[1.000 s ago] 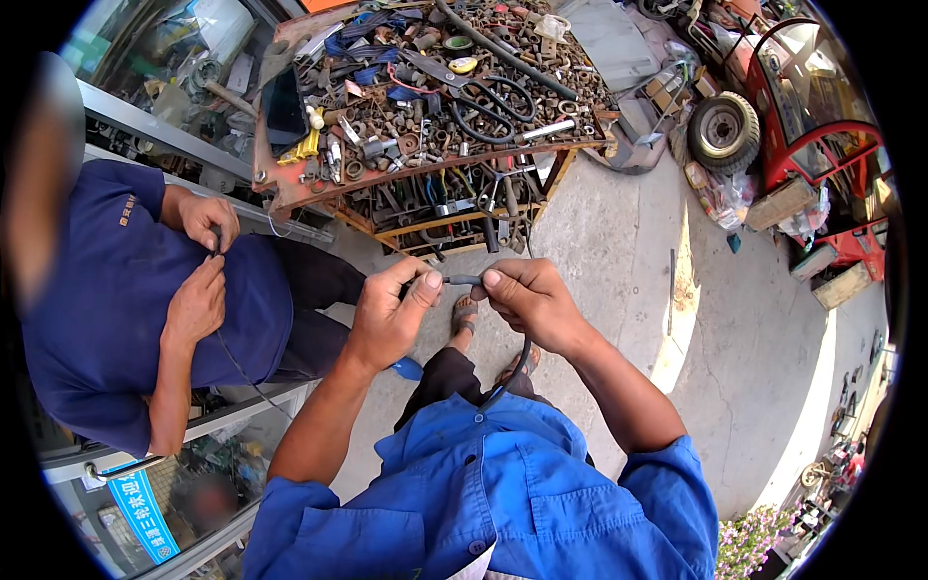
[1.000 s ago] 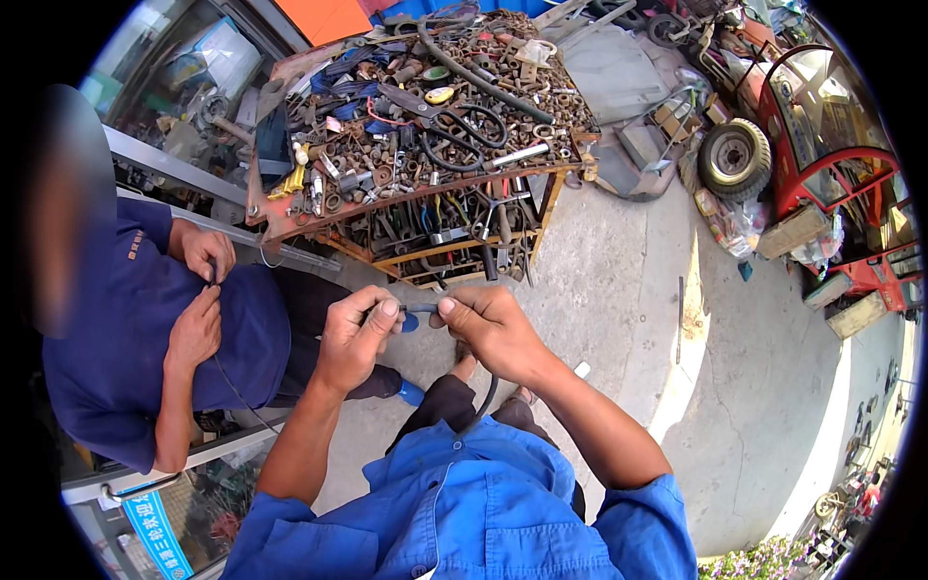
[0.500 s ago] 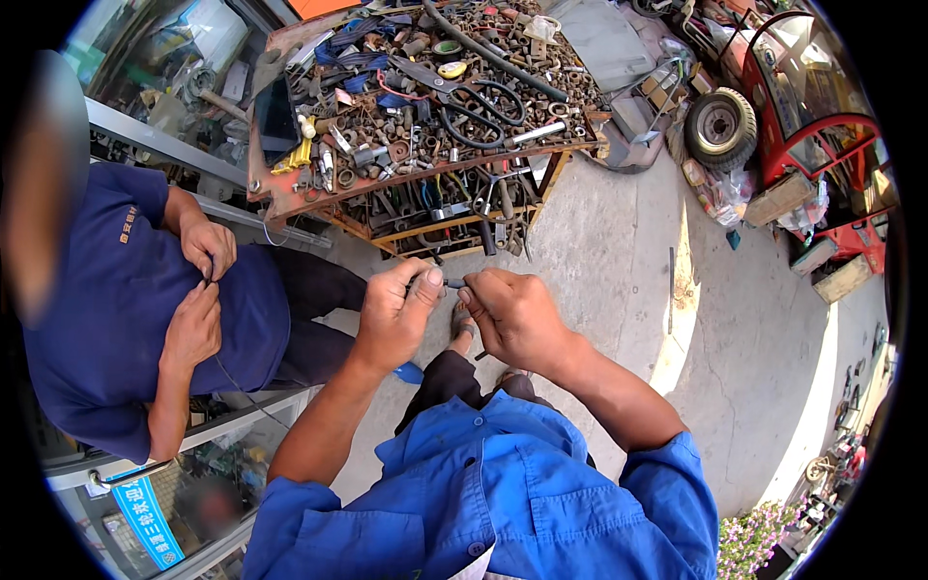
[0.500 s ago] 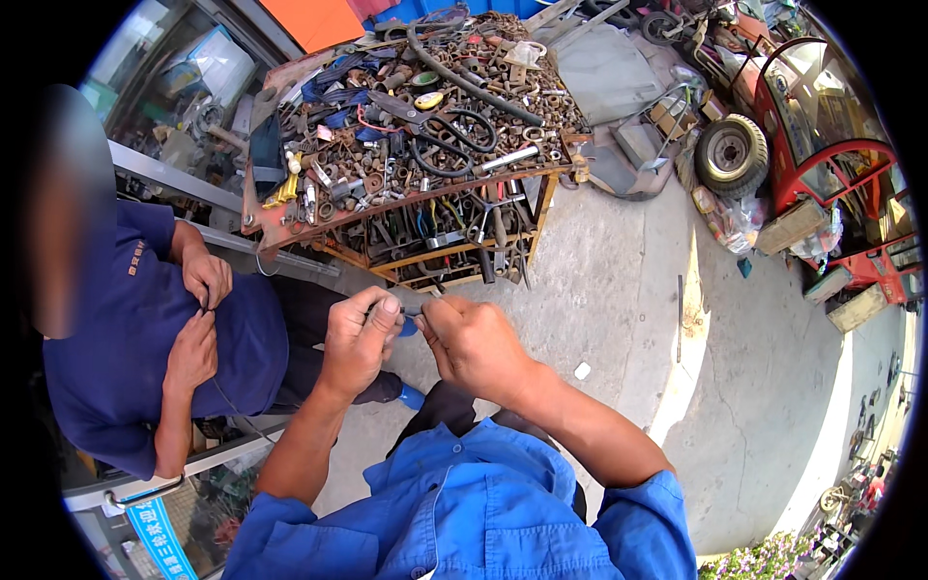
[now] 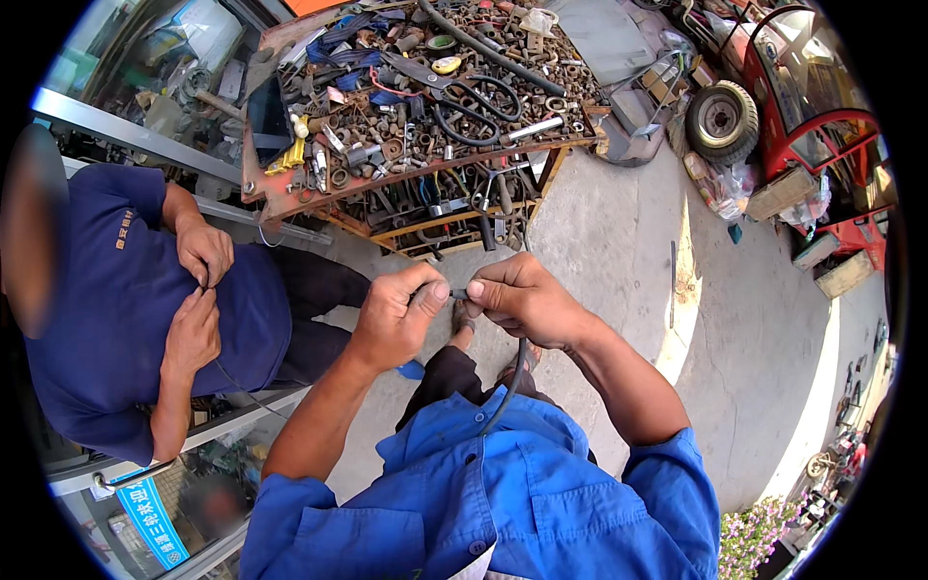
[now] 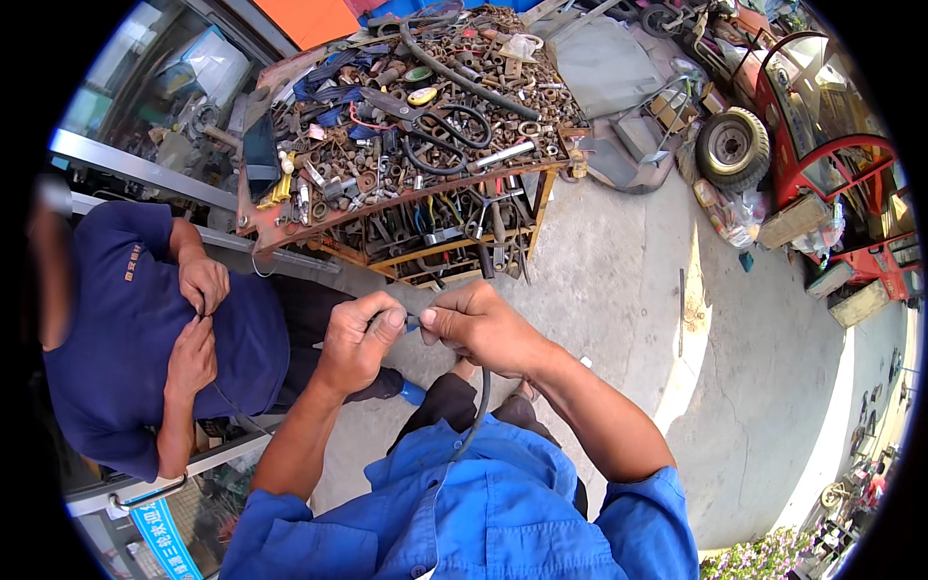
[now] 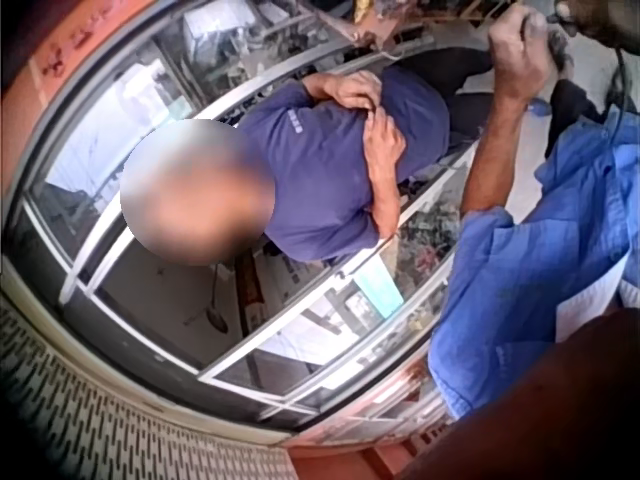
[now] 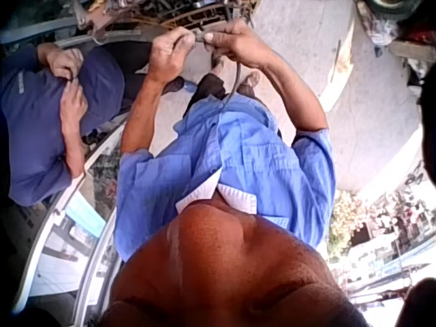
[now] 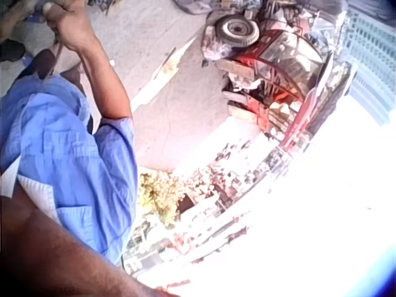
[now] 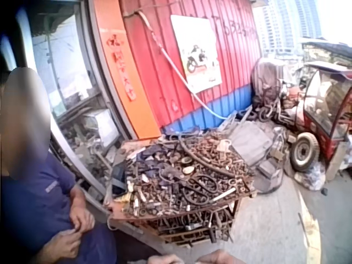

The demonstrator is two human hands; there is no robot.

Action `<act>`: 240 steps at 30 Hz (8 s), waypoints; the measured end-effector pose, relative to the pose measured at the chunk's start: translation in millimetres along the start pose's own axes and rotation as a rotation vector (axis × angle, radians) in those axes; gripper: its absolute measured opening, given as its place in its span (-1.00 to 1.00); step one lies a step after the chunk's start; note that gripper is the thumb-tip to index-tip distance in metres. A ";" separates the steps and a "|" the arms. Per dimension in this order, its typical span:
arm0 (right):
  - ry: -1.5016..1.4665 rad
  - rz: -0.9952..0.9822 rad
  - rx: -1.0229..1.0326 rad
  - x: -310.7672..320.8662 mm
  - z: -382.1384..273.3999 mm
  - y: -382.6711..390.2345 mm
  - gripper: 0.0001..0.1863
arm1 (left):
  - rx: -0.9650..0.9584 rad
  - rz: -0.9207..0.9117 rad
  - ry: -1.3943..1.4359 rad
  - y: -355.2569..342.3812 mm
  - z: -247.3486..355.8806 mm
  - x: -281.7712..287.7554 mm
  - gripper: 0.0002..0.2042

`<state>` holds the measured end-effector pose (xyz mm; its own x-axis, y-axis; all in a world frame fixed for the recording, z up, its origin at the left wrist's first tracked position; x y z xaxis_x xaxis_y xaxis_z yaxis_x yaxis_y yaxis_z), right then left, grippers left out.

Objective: The person strips the insulation from a black electrical cable using scissors and pliers, then twists the exposed wires and attaches a connector. They work alongside another person in a cluttered workshop.

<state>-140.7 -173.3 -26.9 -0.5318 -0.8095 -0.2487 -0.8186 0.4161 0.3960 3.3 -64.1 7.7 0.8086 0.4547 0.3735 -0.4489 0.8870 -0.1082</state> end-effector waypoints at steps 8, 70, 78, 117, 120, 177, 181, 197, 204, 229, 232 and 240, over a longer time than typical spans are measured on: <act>0.517 0.576 0.745 -26.0 -0.5 14.9 -0.69 | -0.063 0.140 -0.091 -4.7 2.1 -10.2 -0.81; -0.289 0.061 -0.071 -23.8 12.1 11.0 -0.54 | 0.301 0.112 0.288 17.1 -13.7 1.9 -0.59; -0.184 0.179 0.143 -26.1 24.5 3.3 -0.57 | 0.160 0.081 0.124 17.1 -8.3 0.7 -0.60; 0.403 0.576 0.694 -34.0 0.5 11.0 -0.80 | 0.116 0.178 0.024 18.9 -12.4 -3.4 -0.61; 0.520 0.714 0.880 -45.0 11.1 12.3 -0.82 | 0.060 0.206 -0.048 17.2 -8.2 -4.7 -0.62; 0.063 0.272 0.202 -11.3 14.7 3.9 -0.59 | 0.143 0.094 0.001 16.3 -19.9 -19.5 -0.62; 0.417 0.480 0.797 -17.4 16.2 7.9 -0.64 | 0.183 0.111 0.040 17.4 -23.1 -22.8 -0.61; -0.196 -0.010 -0.130 6.4 17.4 22.7 -0.55 | 0.186 0.094 0.052 22.7 -3.9 -23.7 -0.63; 0.529 0.347 0.838 -4.3 4.8 35.7 -0.81 | 0.037 0.041 -0.043 19.7 7.8 -26.9 -0.63; 0.185 0.331 0.456 7.9 11.8 26.5 -0.66 | 0.099 0.107 0.036 17.3 1.2 -37.5 -0.61; -0.082 0.181 0.175 18.6 11.0 26.9 -0.61 | 0.088 0.115 0.105 12.6 1.9 -36.7 -0.61; 0.164 0.257 0.375 40.2 -3.9 40.4 -0.66 | 0.237 0.012 0.239 15.7 10.3 -31.9 -0.65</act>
<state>-194.4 -190.6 -17.5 -0.7105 -0.7030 -0.0298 -0.7030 0.7074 0.0731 -33.4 -65.5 3.6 0.8566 0.4955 0.1441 -0.5120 0.8510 0.1168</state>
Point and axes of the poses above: each hand's wrist, its own y-axis away from the middle knuckle, its own x-axis out of the back of the hand, z = x × y, the point moved 4 cm from there along -y, towards the middle knuckle, and after that the axes turned 13 degrees about z, right-handed, at the moved point
